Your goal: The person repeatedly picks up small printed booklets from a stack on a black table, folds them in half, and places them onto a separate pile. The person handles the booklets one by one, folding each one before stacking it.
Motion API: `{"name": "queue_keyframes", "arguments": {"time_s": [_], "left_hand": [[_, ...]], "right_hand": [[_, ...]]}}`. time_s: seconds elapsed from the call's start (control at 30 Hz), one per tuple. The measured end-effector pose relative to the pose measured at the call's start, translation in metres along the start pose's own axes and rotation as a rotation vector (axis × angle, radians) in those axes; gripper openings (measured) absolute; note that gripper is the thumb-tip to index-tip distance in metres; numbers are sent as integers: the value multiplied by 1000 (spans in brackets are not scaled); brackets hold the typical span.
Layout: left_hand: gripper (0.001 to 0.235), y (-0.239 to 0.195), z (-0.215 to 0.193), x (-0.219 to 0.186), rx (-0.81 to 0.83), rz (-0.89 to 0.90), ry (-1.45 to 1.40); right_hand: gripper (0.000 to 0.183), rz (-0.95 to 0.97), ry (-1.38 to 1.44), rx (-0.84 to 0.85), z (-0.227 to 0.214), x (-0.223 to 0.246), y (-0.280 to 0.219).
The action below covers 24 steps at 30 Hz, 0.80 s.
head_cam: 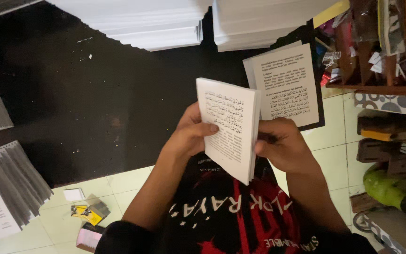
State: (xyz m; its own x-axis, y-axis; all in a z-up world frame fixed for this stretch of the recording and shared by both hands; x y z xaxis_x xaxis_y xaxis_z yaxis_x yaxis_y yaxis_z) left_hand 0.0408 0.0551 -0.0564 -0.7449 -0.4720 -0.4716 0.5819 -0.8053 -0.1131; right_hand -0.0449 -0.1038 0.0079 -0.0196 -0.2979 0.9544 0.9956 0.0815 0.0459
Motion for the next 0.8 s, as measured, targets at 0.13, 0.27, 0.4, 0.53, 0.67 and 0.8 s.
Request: {"name": "queue_keyframes", "arguments": {"time_s": [0.13, 0.27, 0.4, 0.53, 0.67, 0.8], "left_hand": [[49, 13, 13, 12, 124, 7, -89], [52, 22, 23, 16, 202, 24, -198], [53, 26, 42, 13, 325, 21, -373], [52, 19, 12, 21, 147, 42, -290], [49, 0, -26, 16, 91, -31, -163], [47, -30, -63, -4, -33, 49, 120]], "right_hand": [[45, 26, 44, -52, -9, -9, -10], [41, 7, 157, -148, -18, -20, -19], [13, 47, 47, -231, -18, 1, -15], [13, 143, -300, -216, -27, 55, -20], [13, 333, -618, -362, -60, 72, -47], [11, 530, -1057, -494, -97, 78, -57]]}}
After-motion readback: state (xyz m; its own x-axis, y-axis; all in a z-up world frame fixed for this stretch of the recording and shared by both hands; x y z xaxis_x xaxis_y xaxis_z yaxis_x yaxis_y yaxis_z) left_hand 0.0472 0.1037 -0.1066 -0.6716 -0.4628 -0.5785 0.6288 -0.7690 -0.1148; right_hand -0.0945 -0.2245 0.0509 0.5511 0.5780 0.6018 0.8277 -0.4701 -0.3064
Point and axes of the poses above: each hand's wrist, its own y-axis towards the middle knuckle, its own z-axis out of the palm, x = y × z, the point moved 4 cm from there along y, towards the middle knuckle, and after that the axes turned 11 degrees about x, right-handed, at the moved point
